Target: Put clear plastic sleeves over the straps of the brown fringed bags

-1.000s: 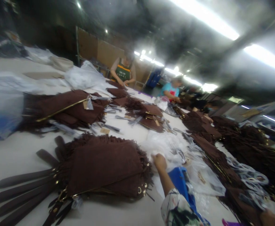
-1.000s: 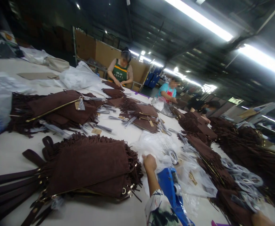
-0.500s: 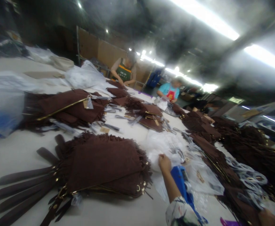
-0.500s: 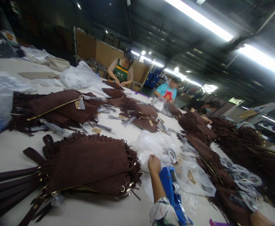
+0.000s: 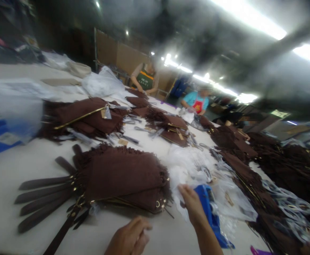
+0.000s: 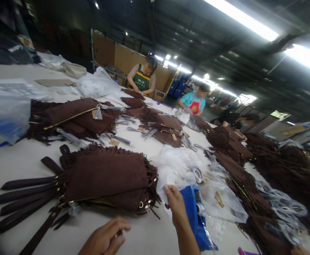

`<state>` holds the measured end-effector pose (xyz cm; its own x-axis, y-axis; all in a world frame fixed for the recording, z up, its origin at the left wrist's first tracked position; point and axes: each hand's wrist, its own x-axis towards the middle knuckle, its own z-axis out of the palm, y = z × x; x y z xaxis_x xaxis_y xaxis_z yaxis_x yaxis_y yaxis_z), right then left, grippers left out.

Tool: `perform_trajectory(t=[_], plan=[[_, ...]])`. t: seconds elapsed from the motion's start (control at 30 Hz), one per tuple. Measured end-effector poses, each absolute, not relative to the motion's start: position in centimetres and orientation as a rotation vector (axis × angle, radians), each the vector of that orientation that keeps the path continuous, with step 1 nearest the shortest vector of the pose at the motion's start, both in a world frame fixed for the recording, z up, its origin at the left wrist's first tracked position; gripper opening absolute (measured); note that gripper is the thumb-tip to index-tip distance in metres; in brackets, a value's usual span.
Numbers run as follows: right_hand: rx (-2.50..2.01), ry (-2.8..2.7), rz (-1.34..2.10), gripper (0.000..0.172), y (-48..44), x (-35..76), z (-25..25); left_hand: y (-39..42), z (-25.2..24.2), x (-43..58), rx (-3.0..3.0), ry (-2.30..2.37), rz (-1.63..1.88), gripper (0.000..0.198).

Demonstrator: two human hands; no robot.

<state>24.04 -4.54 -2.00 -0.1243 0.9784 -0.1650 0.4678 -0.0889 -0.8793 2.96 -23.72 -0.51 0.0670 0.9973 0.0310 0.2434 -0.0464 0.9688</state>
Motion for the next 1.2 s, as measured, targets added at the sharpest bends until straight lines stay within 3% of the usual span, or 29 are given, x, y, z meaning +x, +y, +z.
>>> perform_trajectory(t=[0.17, 0.2, 0.27, 0.33, 0.4, 0.5, 0.63, 1.0, 1.2], plan=[[-1.107, -2.137, 1.731, 0.029, -12.9, 23.4, 3.8, -20.3, 3.2, 2.7, 1.885, 1.053, 1.06, 0.062], [-1.055, -2.205, 1.734, 0.027, -13.7, 23.1, 4.8, -20.0, 3.4, 2.7, 1.858, 0.989, 1.007, 0.062], [-1.056, -2.261, 1.668, 0.023, -14.7, 22.7, 5.9, -20.0, 2.9, 2.8, 1.658, 0.922, 0.911, 0.041], [-1.11, -2.223, 1.603, 0.021, -15.1, 22.4, 5.7, -21.0, 1.7, 2.6, 1.376, 0.929, 0.893, 0.021], [-1.132, -2.105, 1.615, 0.025, -15.5, 21.9, 4.5, -22.5, 0.3, 2.0, 1.13, 0.97, 0.964, 0.014], [-1.072, -1.853, 1.802, 0.035, -16.8, 20.7, 1.8, -25.0, -1.6, 0.6, 0.904, 1.09, 1.1, 0.013], [-1.027, -1.641, 1.999, 0.026, -19.5, 18.1, -0.9, -28.4, -3.1, -1.2, 0.786, 1.226, 1.192, 0.018], [-0.99, -1.86, 1.865, 0.039, -23.5, 11.0, -4.4, -36.3, -3.9, -5.5, 0.99, 1.72, 1.154, 0.041], [-0.978, -1.972, 1.799, 0.038, -25.0, 8.8, -4.5, -39.5, -5.7, -6.6, 0.617, 1.461, 1.231, 0.037]])
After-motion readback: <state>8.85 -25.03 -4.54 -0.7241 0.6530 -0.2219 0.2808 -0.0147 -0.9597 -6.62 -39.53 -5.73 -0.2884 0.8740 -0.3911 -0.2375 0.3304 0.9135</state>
